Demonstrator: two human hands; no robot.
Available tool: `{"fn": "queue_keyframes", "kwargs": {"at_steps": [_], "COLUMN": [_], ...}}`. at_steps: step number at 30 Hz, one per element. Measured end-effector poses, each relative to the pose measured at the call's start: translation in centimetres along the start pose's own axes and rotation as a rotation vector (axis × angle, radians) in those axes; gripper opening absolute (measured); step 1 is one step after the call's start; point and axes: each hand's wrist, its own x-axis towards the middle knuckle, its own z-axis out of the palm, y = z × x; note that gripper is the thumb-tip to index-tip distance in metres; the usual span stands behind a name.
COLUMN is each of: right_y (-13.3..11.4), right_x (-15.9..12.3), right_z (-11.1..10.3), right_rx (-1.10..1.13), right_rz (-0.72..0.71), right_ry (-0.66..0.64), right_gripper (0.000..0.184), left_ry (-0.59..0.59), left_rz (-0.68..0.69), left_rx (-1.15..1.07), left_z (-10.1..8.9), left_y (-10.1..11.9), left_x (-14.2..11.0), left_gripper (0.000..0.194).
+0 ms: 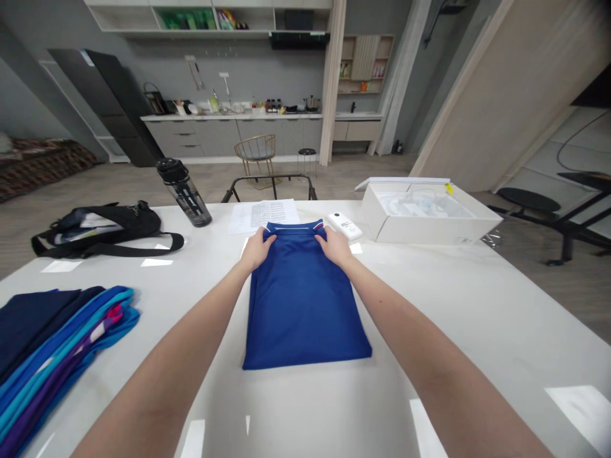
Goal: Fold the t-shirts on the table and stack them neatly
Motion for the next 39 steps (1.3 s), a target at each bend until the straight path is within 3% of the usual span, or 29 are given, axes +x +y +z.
{"fn": "queue_keyframes", "kwargs": {"at_steps": [4, 8, 15, 19, 23, 27, 31, 35, 37, 39], "right_y": [-0.8, -1.6, -0.6, 1.5, 5.0, 9.6, 14.7, 21.1, 24.8, 28.4], "right_x": [-3.5, -8.1, -18.1, -23.6, -28.3, -32.1, -34.4, -33.1, -31.0, -28.2], "right_z": [-4.1, -9.9, -20.5, -26.3, -31.7, -36.3, -39.8, -40.3, -38.6, -35.3], "right_rx": [-0.021, -0.077, -0.128, -0.167, -0.197, -0.210, -0.234, -0.280, -0.309, -0.325], "right_rz": [0.001, 0.005, -0.065, -0.127, -0.153, -0.182, -0.158, -0.091, -0.035, 0.051], "right_ry": [0.108, 0.224, 0.449, 0.605, 0.693, 0.711, 0.639, 0.509, 0.420, 0.309], "right_gripper": [0.045, 0.047, 0.053, 0.053, 0.053, 0.052, 0.051, 0.047, 0.043, 0.040], "left_ry": [0.110, 0.215, 0.354, 0.423, 0.414, 0.319, 0.160, -0.030, -0.113, -0.196], "left_rz": [0.079, 0.130, 0.237, 0.283, 0.362, 0.460, 0.494, 0.442, 0.398, 0.334], "left_rx": [0.219, 0.435, 0.511, 0.433, 0.225, -0.069, -0.352, -0.488, -0.464, -0.348], "left_z": [-3.7, -8.4, -16.0, -18.4, -19.1, -17.7, -13.9, -6.9, -2.1, 3.1], "left_y": [3.7, 8.7, 16.9, 21.7, 27.0, 32.3, 36.9, 40.3, 41.2, 41.5], "left_x": [-3.5, -8.1, -17.5, -22.8, -27.5, -30.8, -31.8, -29.4, -27.0, -24.1], "left_gripper": [0.040, 0.048, 0.052, 0.050, 0.044, 0.035, 0.030, 0.030, 0.032, 0.036]}}
